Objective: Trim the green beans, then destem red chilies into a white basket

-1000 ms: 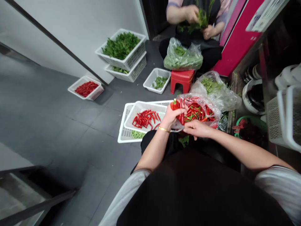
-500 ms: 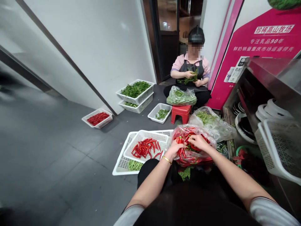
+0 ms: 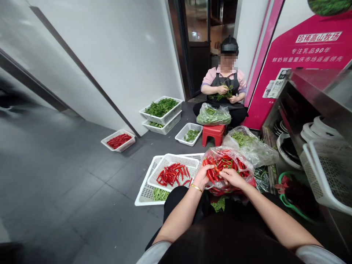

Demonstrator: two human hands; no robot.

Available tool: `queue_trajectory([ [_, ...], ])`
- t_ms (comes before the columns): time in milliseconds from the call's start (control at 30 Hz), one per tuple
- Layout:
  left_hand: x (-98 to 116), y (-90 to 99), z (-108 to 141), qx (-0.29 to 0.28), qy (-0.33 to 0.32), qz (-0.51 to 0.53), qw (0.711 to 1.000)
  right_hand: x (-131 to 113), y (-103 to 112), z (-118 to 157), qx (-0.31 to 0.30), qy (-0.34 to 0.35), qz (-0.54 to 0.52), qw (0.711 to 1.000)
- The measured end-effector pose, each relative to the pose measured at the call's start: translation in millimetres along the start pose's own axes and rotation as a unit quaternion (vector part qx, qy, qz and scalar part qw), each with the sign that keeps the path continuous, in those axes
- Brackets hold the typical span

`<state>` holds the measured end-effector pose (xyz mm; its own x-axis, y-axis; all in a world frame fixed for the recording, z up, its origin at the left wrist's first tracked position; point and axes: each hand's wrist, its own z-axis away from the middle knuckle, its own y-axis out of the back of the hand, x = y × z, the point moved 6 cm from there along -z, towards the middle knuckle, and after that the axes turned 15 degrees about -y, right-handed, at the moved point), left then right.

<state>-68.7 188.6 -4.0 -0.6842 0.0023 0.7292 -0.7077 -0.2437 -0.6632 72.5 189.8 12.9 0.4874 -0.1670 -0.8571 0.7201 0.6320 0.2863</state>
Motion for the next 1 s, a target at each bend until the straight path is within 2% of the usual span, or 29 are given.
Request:
queue_trajectory([
  [67,4,0.8,1,-0.007,0.003,0.025,1.000,1,-6,3,-0.053,-0.011,-0.066,0.996],
  [133,9,-0.2,2,-0.013,0.007,0.048,0.999,0,-5,5,-0.070,-0.026,-0.083,0.994],
  [200,11,-1.4,4,-0.016,0.018,0.056,0.998,-3,0,8,-0.025,-0.022,-0.041,0.999],
  [267,12,-2.8,10,-0.022,0.036,0.044,0.998,-14,2,17,0.045,0.031,0.050,0.997],
  [333,11,-3.9,18,-0.037,0.059,0.016,0.997,-29,-9,31,0.096,0.125,0.160,0.974],
  [367,9,-4.6,23,-0.052,0.074,-0.001,0.996,-35,-19,39,0.103,0.174,0.215,0.956],
  [467,6,-5.4,34,-0.115,0.116,-0.036,0.986,-44,-50,63,0.049,0.284,0.340,0.895],
  [533,10,-0.4,37,-0.130,0.122,-0.037,0.983,-44,-54,70,-0.004,0.303,0.396,0.867],
  [600,22,10.5,35,-0.101,0.090,-0.027,0.990,-41,-35,63,0.006,0.257,0.440,0.861],
  [700,43,27.5,30,-0.050,0.031,-0.015,0.998,-35,19,29,0.152,0.108,0.500,0.846],
  [733,48,30.7,28,-0.043,0.021,-0.014,0.999,-32,31,16,0.194,0.063,0.510,0.836],
  [767,51,32.3,27,-0.040,0.013,-0.013,0.999,-29,36,2,0.209,0.029,0.518,0.829],
  [833,52,32.6,27,-0.037,0.004,-0.013,0.999,-18,24,-26,0.166,-0.014,0.531,0.831],
  [900,48,31.8,27,-0.035,0.007,-0.025,0.999,-2,-2,-48,0.072,-0.043,0.546,0.833],
  [933,45,32.0,28,-0.033,0.010,-0.035,0.999,6,-13,-54,0.034,-0.055,0.552,0.831],
  [1000,40,33.9,28,-0.031,0.013,-0.055,0.998,20,-25,-59,-0.003,-0.061,0.552,0.832],
])
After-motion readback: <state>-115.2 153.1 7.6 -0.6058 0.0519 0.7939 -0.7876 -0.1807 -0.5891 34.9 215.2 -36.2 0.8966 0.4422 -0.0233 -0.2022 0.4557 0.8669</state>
